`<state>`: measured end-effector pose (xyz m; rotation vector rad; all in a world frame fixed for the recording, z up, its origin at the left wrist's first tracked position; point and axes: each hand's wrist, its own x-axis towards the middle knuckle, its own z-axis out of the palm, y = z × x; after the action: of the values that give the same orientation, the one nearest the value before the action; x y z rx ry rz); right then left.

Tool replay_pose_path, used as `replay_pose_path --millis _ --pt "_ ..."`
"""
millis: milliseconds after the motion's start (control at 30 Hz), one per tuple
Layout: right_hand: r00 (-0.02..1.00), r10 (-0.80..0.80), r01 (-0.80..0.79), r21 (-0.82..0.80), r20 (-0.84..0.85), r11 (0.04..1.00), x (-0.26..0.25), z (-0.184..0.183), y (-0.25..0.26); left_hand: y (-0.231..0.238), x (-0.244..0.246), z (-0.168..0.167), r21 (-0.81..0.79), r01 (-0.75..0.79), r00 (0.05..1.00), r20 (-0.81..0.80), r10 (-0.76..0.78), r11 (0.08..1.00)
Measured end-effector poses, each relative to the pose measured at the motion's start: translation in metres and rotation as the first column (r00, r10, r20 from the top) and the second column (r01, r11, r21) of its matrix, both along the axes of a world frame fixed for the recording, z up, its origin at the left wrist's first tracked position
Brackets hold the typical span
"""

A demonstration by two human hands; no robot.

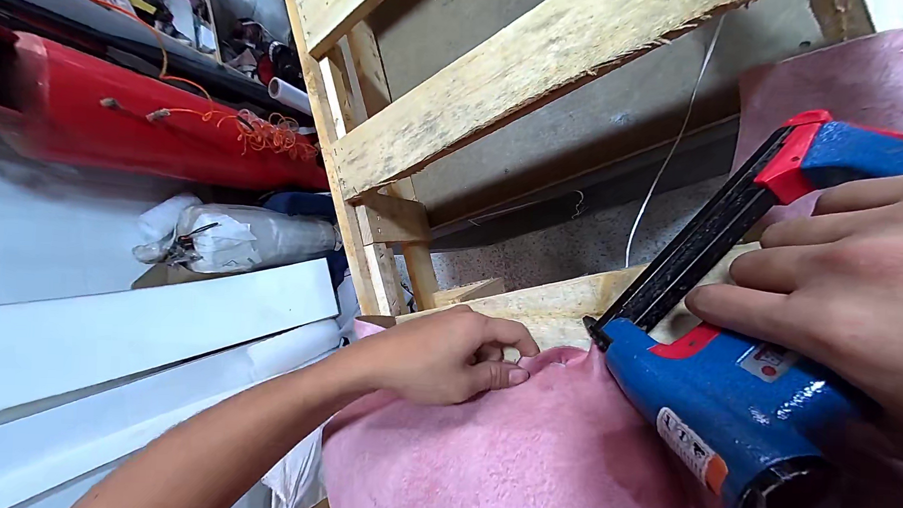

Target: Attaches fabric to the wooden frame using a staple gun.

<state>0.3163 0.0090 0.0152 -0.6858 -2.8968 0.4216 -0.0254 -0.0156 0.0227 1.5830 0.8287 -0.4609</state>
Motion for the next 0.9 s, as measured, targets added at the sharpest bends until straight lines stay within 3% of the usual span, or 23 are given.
replay_pose_path --millis 200,400,500,633,767,900 --pt "0.999 -0.036 0.036 -0.063 -0.003 0.997 -0.002 0.002 -0.004 0.009 0.011 -0.002 0.063 0.196 0.981 -0.011 -0.196 0.979" --pt "0.998 -0.040 0.047 -0.126 0.055 0.991 -0.003 0.012 -0.003 0.017 0.017 -0.001 0.027 0.322 0.946 -0.037 -0.321 0.946" --pt "0.991 -0.114 0.126 -0.180 0.073 0.976 -0.013 0.022 -0.007 0.009 0.016 -0.005 0.068 0.267 0.964 -0.044 -0.264 0.961" --pt "0.989 -0.122 0.123 0.011 -0.084 0.992 -0.005 -0.006 -0.013 0.000 0.012 -0.008 0.073 0.180 0.983 -0.043 -0.177 0.981" --pt "0.993 -0.113 0.116 -0.124 0.027 0.986 -0.005 0.009 -0.011 -0.007 0.012 -0.002 0.085 0.112 0.992 -0.074 -0.106 0.990" --pt "0.996 -0.091 0.094 -0.139 0.023 0.986 -0.005 0.009 -0.010 -0.023 0.006 -0.002 0.188 -0.006 0.999 -0.045 0.015 0.982"
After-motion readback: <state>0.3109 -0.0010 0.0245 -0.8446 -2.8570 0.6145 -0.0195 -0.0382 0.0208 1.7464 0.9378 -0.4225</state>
